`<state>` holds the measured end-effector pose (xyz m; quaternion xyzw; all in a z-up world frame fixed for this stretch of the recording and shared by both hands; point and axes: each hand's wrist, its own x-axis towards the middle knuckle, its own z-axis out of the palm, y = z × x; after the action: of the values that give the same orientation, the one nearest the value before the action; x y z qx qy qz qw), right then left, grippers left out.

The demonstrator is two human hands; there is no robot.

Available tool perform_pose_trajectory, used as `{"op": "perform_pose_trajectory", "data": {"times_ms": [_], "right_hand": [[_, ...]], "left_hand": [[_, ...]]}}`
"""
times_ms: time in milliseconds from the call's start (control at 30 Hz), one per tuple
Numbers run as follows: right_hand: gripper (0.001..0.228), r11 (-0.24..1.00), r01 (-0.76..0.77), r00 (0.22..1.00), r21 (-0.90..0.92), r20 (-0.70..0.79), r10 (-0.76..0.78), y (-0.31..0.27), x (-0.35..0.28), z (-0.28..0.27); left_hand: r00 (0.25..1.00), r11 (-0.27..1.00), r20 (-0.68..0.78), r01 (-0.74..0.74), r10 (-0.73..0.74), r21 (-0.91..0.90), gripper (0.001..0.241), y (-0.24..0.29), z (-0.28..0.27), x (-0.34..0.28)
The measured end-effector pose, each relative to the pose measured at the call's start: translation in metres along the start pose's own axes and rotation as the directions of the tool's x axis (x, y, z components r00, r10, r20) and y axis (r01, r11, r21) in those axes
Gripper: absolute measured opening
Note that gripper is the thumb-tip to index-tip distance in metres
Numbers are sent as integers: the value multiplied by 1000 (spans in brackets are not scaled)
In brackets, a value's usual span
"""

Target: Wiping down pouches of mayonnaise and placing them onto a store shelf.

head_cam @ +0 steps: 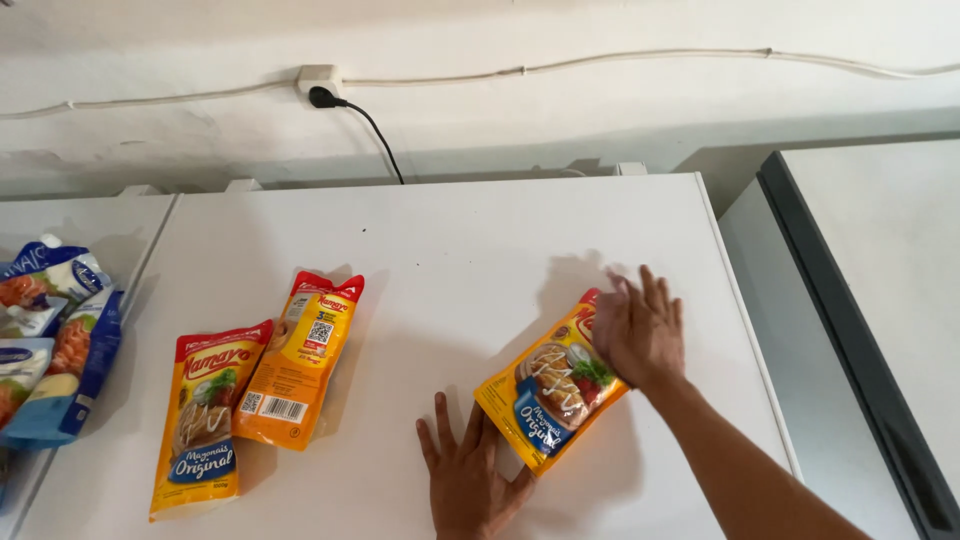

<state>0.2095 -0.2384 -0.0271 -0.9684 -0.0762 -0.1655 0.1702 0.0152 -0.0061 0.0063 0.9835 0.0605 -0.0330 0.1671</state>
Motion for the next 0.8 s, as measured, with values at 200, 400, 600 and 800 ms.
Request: {"op": "perform_pose_trajectory", "data": {"times_ms": [200, 400, 600, 800], "right_hand": [[47, 747, 645, 704, 161, 255, -663, -109, -49, -78], [55, 957, 238, 892, 169, 352, -284, -46, -2, -61], [52, 991, 107, 993, -86, -35, -110, -64, -25, -7], [57, 798, 583, 812, 154, -57, -582, -83, -79, -31]], "left_hand": [[978, 991, -181, -114, 99, -72, 104, -1, 7, 1], [994, 999, -92, -50, 51, 17, 99, -1, 4, -1], [969, 989, -217, -131, 113, -72, 90, -14, 26, -1], [947, 987, -278, -155, 163, 49, 89, -10, 29, -3]]}}
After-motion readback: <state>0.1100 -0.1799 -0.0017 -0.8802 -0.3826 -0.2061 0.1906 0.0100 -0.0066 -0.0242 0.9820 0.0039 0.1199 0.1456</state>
